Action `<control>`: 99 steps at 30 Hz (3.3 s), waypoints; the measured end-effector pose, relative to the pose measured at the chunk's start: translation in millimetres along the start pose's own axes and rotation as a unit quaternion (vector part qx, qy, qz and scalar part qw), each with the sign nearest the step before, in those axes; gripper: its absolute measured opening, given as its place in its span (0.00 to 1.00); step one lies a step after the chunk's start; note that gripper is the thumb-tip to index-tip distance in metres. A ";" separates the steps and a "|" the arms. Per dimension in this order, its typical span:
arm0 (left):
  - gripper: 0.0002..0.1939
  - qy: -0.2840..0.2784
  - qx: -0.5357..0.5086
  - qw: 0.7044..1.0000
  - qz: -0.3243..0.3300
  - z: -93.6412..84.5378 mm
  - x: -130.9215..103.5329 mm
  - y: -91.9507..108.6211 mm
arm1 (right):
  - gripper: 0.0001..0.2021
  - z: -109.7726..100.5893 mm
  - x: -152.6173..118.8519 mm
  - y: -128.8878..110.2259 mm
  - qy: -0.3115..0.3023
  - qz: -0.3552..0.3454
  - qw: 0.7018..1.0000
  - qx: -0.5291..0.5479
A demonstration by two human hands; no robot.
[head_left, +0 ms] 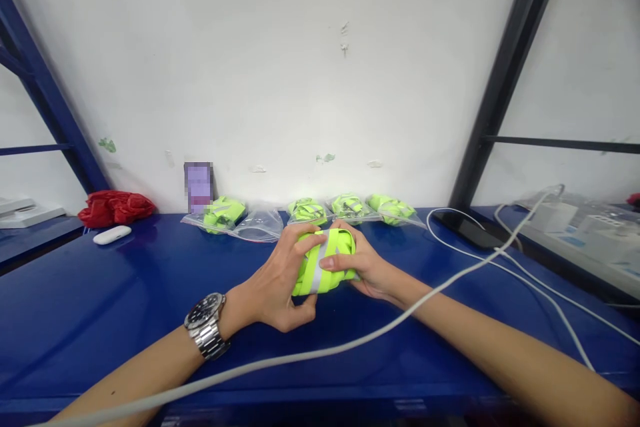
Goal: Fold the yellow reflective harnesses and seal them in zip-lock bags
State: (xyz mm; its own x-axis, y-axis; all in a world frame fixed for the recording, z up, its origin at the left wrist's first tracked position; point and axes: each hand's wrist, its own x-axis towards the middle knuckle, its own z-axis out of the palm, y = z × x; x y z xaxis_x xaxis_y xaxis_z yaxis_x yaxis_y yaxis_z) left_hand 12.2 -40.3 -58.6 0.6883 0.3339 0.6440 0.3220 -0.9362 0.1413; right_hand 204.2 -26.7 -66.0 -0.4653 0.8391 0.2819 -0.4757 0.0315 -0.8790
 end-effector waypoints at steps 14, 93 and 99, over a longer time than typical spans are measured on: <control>0.22 -0.070 0.353 0.906 -0.222 -70.3 -12.6 -65.9 | 0.25 -20.2 5.6 -10.5 0.079 -0.045 0.994 -0.058; 0.50 -0.103 0.187 0.973 -0.083 4.8 21.9 -13.3 | 0.20 1.0 3.1 -5.4 0.156 -0.025 0.964 -0.211; 0.66 -0.204 0.201 0.946 -0.154 -6.3 18.6 -5.1 | 0.18 4.1 3.8 -18.1 0.165 0.113 0.968 -0.154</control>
State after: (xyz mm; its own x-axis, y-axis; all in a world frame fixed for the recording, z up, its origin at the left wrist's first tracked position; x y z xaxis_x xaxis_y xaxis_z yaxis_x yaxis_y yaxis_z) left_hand 19.3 -30.1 -42.6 0.6884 0.6756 0.2639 0.7129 -0.6973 -0.0746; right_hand 208.0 -26.3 -47.4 -0.2436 0.9696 -0.0237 -0.1205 -0.0545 -0.9912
